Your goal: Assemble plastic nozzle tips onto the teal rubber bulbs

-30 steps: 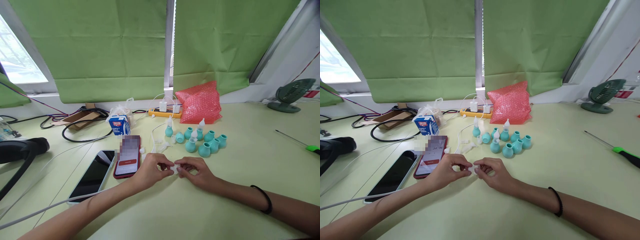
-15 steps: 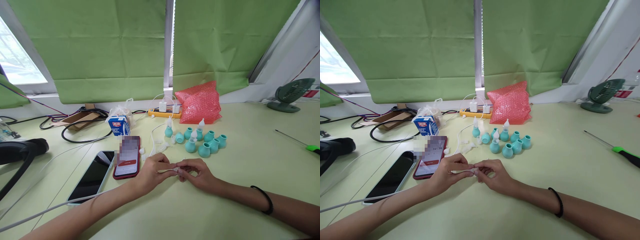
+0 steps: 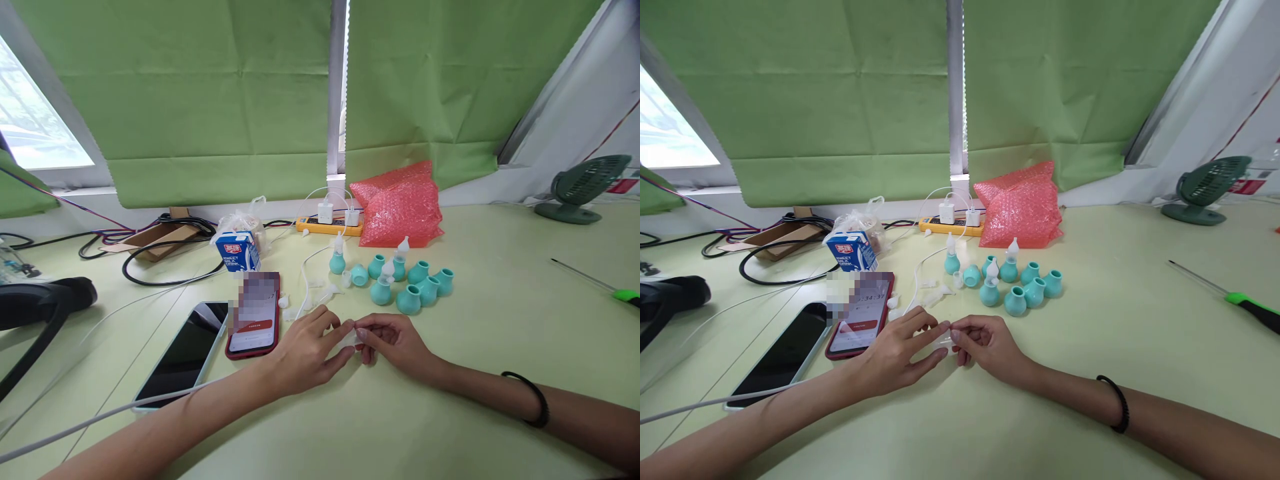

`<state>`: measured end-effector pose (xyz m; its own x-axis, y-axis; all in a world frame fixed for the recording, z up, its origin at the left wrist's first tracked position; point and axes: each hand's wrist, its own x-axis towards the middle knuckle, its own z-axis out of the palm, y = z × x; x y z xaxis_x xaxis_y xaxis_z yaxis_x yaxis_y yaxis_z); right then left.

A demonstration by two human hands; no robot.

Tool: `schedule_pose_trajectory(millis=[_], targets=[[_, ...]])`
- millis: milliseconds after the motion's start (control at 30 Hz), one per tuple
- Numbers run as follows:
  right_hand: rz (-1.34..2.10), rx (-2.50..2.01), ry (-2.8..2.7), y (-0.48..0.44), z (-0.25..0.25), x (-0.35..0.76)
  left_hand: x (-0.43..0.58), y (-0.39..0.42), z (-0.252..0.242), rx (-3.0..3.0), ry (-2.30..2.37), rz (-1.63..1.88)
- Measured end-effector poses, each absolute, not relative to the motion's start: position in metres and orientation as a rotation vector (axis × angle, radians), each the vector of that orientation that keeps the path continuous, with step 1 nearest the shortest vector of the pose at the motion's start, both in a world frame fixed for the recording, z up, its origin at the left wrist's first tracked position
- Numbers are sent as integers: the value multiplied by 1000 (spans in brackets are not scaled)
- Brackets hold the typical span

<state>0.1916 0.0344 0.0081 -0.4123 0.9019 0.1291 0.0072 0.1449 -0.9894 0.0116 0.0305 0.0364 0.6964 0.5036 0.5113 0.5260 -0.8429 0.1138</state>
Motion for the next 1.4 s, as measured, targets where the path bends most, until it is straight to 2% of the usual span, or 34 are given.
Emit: schedule_pose_trajectory(millis=[433, 700, 833, 1000, 1133, 1400], targets=[[1451, -901, -1575, 34, 7, 190, 12, 35, 34, -2851, -678, -732], [1366, -896, -1634, 32, 8, 189, 14, 32, 32, -2869, -743, -773], [1228, -920, -1676, 32, 7, 190, 15, 27, 41, -3093, -1109, -926], [889, -840, -1803, 30, 6, 193, 16, 30, 48, -3406, -1723, -1208], [733, -747, -1898, 29, 7, 194, 15, 35, 44, -3619, -1775, -1210], [537, -642, -1941, 33, 5, 196, 14, 32, 47, -3536, -1695, -1322]])
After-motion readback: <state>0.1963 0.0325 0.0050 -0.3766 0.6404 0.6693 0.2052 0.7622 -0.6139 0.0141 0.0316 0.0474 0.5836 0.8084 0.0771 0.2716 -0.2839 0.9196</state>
